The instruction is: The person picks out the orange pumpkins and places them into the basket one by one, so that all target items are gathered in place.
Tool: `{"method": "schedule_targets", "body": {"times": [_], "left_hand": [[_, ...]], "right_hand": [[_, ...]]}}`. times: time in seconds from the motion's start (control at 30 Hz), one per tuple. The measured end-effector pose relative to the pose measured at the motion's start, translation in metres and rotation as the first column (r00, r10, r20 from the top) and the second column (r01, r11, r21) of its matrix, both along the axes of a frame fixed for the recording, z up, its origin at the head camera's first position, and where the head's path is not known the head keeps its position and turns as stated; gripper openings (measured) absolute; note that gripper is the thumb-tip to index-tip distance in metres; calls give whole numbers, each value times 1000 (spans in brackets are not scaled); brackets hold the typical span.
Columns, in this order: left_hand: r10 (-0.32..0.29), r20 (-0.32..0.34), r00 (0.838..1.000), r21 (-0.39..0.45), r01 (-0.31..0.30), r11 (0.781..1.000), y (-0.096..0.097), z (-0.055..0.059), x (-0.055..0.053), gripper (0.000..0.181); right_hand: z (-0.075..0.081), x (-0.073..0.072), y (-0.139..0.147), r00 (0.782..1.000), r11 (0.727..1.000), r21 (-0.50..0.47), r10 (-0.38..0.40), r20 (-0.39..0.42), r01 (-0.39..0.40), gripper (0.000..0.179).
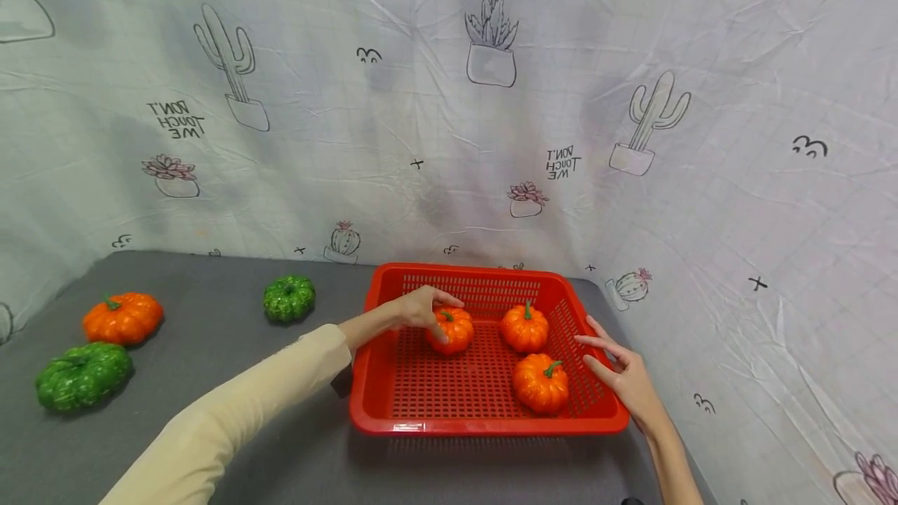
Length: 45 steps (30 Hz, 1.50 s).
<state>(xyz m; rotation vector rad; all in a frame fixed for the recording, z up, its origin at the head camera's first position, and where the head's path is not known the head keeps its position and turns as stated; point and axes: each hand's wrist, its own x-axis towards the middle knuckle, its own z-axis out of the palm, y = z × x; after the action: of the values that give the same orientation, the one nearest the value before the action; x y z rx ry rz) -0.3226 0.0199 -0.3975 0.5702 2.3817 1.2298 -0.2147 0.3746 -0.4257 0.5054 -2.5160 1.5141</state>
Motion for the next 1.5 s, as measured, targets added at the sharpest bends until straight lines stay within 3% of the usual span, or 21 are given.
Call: {"method": "schedule_targets", "body": {"times": [0.47, 0.83, 1.1, 1.3, 1.5], "left_hand": [[-13, 35, 999, 28, 12, 1000, -2, 3, 3, 66], [5, 59, 998, 98, -11, 995, -6, 5, 2, 65], [-7, 51, 999, 126, 1, 992, -19, 20, 3, 63], [-17, 62, 998, 206, 4, 978, -35, 29, 8, 61], [-69, -13, 998, 241, 70, 968, -51, 33, 24, 56]], "right_hand": [[2, 1, 0, 1000, 1000, 20, -11, 3, 10, 35], [2, 2, -2, 1000, 1000, 11, -2, -6, 2, 35], [4, 3, -1, 1000, 1000, 23, -1, -7, 1, 35], [7, 2, -2, 1000, 999, 37, 7, -13, -7, 35], [5, 5, -3, 1000, 999, 37, 7, -12, -7, 35]]}}
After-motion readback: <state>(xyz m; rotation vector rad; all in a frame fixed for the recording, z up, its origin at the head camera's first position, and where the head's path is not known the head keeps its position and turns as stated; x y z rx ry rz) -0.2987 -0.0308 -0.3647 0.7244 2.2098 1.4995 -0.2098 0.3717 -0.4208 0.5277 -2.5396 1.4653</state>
